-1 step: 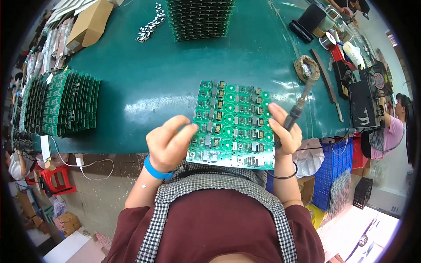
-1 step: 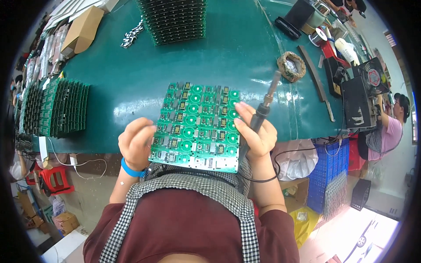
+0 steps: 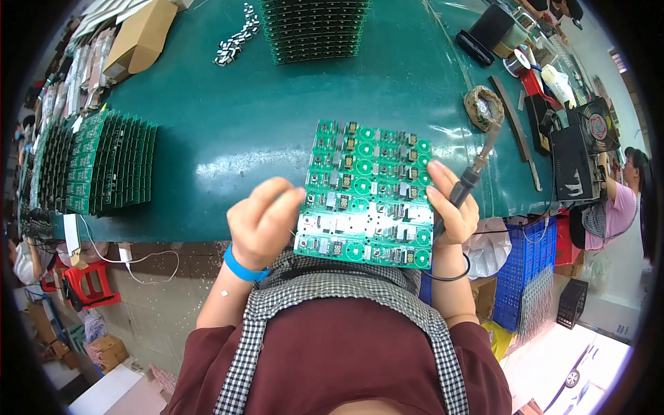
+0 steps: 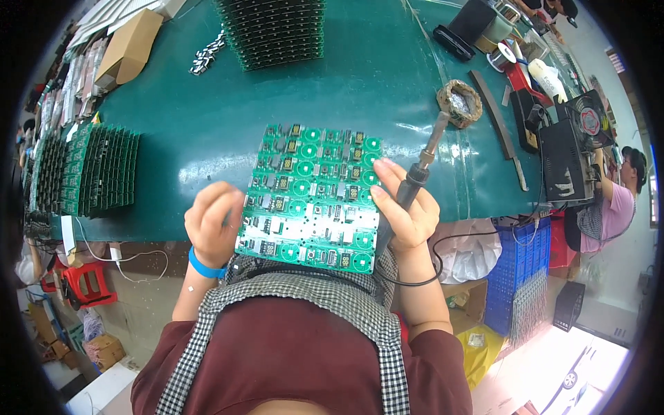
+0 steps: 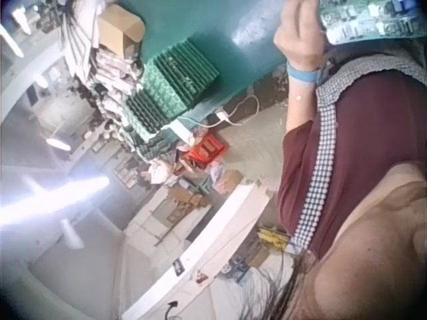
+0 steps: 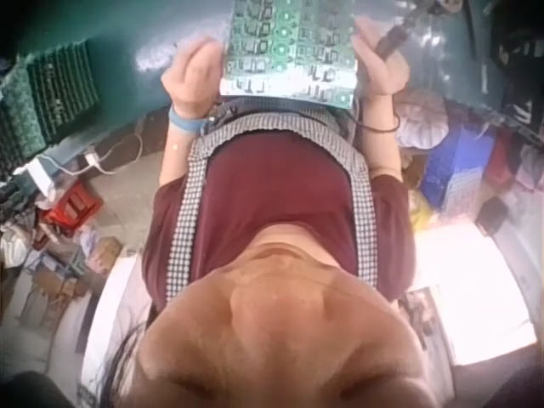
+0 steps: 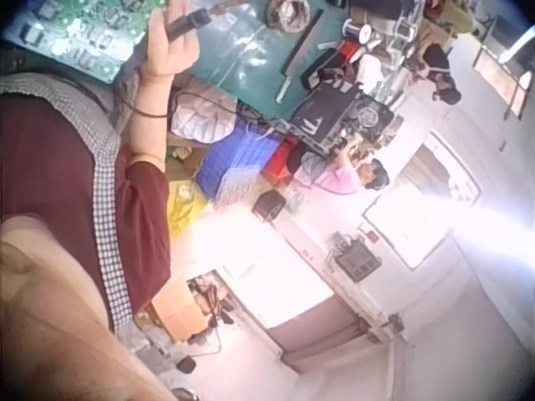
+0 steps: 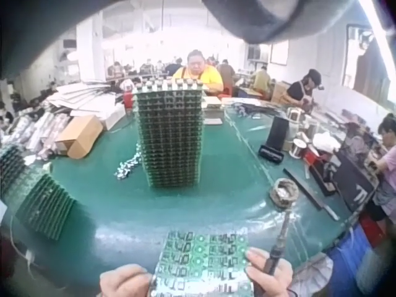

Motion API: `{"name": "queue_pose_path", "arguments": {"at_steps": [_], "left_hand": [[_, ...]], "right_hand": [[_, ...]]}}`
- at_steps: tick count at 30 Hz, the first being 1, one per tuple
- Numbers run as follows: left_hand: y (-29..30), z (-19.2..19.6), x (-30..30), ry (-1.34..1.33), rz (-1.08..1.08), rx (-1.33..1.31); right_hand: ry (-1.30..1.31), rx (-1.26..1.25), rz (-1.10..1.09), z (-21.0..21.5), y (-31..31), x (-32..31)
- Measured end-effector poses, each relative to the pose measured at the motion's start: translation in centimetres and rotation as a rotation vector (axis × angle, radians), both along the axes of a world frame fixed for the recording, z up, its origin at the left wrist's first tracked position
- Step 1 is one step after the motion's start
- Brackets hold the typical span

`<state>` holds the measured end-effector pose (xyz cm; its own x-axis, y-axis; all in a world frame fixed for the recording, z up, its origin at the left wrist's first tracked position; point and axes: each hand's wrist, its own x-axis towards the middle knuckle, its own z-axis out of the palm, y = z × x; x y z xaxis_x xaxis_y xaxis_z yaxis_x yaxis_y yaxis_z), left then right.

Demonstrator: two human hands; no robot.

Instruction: The person solders components onto circuit board panels using a soldering iron, stacks the finished boards, and picks up new circuit board panels to solder.

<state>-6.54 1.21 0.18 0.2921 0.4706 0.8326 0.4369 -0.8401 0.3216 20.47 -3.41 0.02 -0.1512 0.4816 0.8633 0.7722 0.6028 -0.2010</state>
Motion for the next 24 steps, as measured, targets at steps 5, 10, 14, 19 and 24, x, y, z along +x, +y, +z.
{"name": "queue_pose_path", "arguments": {"at_steps": [5, 10, 14, 19, 24], "left_hand": [[0.6, 1.7, 0.0, -0.387, -0.081, -1.004], [1.1, 2.2, 1.3, -0.564, -0.421, -1.498], [0.1, 1.5, 3.1, -0.854, -0.484, -1.448], [0.2, -0.1, 3.8, -0.819, -0.396, -1.242], [-0.3, -0.3, 3.7, -0.780, -0.401, -1.204]], "right_hand": [[0.059, 0.023, 0.034, -0.8, 0.8, 0.3], [-0.008, 0.010, 0.010, -1.2, 0.5, 0.1], [-0.075, -0.025, 0.027, -1.2, 0.1, -0.2], [0.011, -0.107, -0.077, -0.6, -0.1, -0.1], [0.093, -0.241, -0.020, 4.5, 0.5, -4.1]]}}
